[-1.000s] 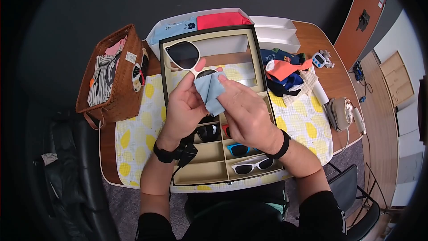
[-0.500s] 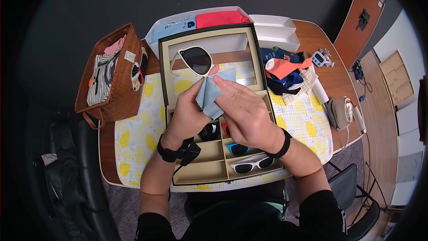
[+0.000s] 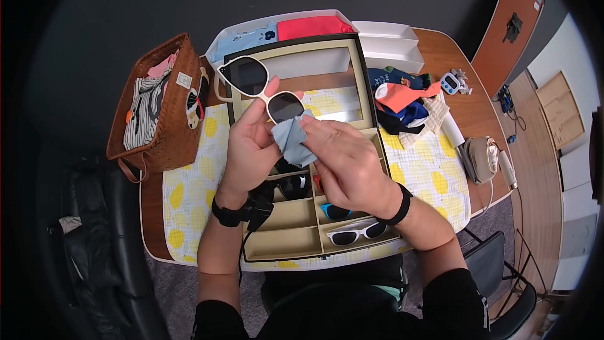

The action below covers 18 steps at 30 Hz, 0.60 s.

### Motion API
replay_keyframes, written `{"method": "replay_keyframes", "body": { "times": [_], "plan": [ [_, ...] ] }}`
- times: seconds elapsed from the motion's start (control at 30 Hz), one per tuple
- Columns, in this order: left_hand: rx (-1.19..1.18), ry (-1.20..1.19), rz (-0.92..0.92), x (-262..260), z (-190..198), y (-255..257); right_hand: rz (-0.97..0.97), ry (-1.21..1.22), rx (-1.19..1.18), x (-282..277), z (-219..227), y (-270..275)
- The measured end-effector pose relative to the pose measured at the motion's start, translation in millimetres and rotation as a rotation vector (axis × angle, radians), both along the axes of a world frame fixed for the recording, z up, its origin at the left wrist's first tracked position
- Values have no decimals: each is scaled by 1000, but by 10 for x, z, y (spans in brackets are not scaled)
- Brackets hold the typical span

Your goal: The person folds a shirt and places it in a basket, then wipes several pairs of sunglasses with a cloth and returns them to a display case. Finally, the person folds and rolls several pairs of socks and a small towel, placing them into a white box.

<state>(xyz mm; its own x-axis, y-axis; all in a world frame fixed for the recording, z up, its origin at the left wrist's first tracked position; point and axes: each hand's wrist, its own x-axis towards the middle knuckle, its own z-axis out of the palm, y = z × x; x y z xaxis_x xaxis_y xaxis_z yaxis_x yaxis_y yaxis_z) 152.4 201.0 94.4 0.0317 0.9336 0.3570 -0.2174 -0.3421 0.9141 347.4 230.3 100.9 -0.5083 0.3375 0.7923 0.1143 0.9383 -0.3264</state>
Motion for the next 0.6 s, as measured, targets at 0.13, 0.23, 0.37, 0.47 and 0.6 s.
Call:
{"method": "replay_keyframes", "body": {
  "times": [0.13, 0.23, 0.37, 0.47, 0.6],
  "plan": [
    [-38, -66, -102, 5, 13, -32, -94, -22, -15, 12, -10, 34],
    [-41, -4, -134, -9, -9, -42, -143, -48, 4, 32, 7, 58],
    [-78, -45, -173, 44, -69, -50, -70, -9, 19, 25, 18, 75],
    [6, 189, -47, 65, -78, -56, -5, 7, 35, -11, 33, 23],
    [-16, 205, -53, 66, -70, -68, 30, 8, 38, 10, 22, 51]
  ]
}}
